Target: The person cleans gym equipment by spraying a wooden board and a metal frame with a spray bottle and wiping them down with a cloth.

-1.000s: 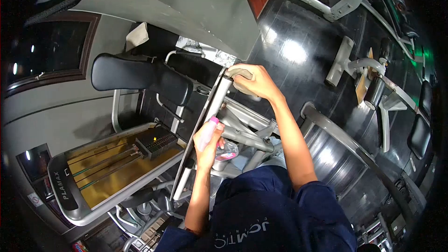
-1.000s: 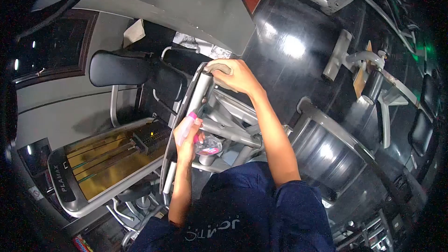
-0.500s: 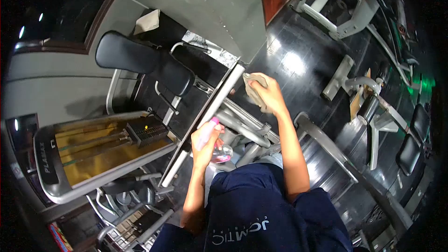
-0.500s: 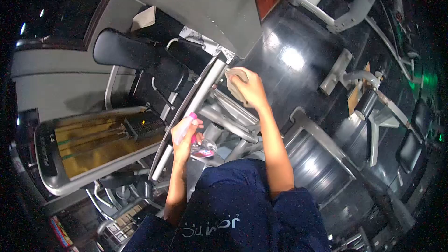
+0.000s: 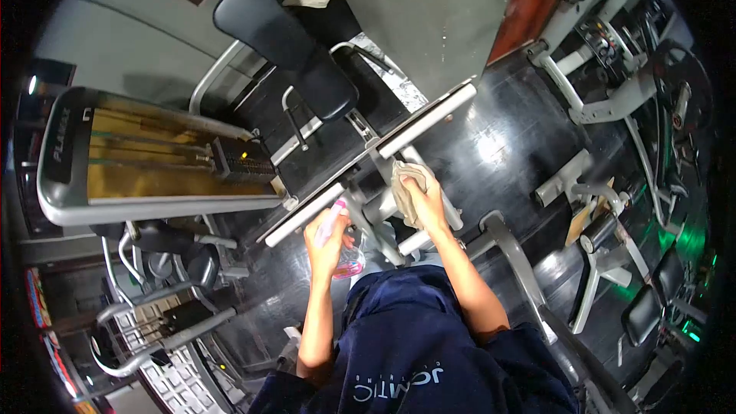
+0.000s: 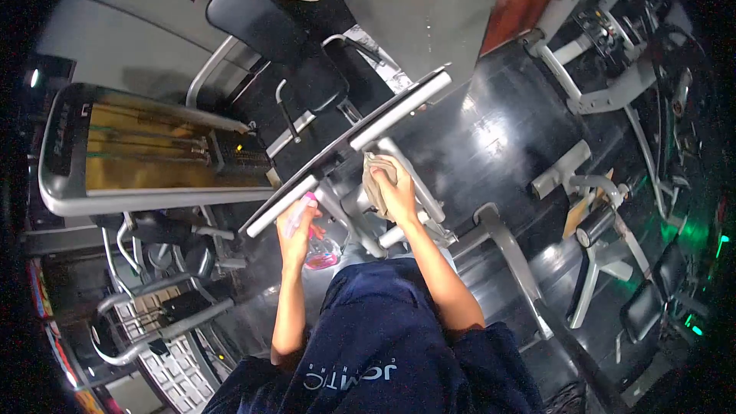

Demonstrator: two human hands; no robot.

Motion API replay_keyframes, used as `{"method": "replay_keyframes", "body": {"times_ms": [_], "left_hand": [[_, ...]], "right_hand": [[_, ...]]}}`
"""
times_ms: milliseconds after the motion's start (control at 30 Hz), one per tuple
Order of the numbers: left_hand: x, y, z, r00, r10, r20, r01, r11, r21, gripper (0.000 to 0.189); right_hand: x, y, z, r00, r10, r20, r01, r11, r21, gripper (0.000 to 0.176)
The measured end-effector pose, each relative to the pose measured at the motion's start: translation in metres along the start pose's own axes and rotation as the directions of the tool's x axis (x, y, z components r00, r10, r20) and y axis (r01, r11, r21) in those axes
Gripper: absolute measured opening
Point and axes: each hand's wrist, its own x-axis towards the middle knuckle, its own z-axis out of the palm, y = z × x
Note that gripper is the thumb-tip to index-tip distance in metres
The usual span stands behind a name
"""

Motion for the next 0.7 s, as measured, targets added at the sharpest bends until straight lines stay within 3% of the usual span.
{"method": "replay_keyframes", "body": {"times_ms": [100, 233, 300, 433, 533, 700], "left_hand": [[0.002, -0.009, -0.01, 0.998, -0.008, -0.062, 0.012, 0.998, 0.067, 0.022], [0.009, -0.008, -0.015, 0.996, 0.038, -0.076, -0.026, 0.988, 0.152, 0.022], [0.011, -0.003, -0.018, 0.998, 0.014, -0.063, -0.004, 0.987, 0.158, 0.026], [0.009, -0.002, -0.027, 0.999, 0.017, -0.036, -0.012, 0.99, 0.138, 0.03], [0.004, -0.001, -0.035, 0.997, 0.033, -0.075, -0.03, 0.999, 0.042, 0.019], [-0.002, -0.02, -0.057, 0.995, 0.017, -0.1, -0.023, 0.998, -0.058, 0.017]], "right_hand": [[-0.013, 0.006, 0.015, 0.996, 0.036, 0.085, -0.035, 0.999, -0.011, 0.027], [-0.017, 0.006, 0.028, 0.986, 0.012, 0.164, 0.024, 0.976, -0.214, 0.028], [-0.012, -0.004, 0.039, 0.968, -0.108, 0.229, 0.193, 0.899, -0.392, 0.028], [-0.004, -0.021, 0.067, 0.9, -0.252, 0.355, 0.386, 0.839, -0.384, 0.025], [0.003, -0.008, 0.074, 0.924, -0.268, 0.274, 0.376, 0.774, -0.51, 0.023], [0.014, 0.011, 0.076, 0.971, -0.119, 0.207, 0.222, 0.769, -0.6, 0.027]]}}
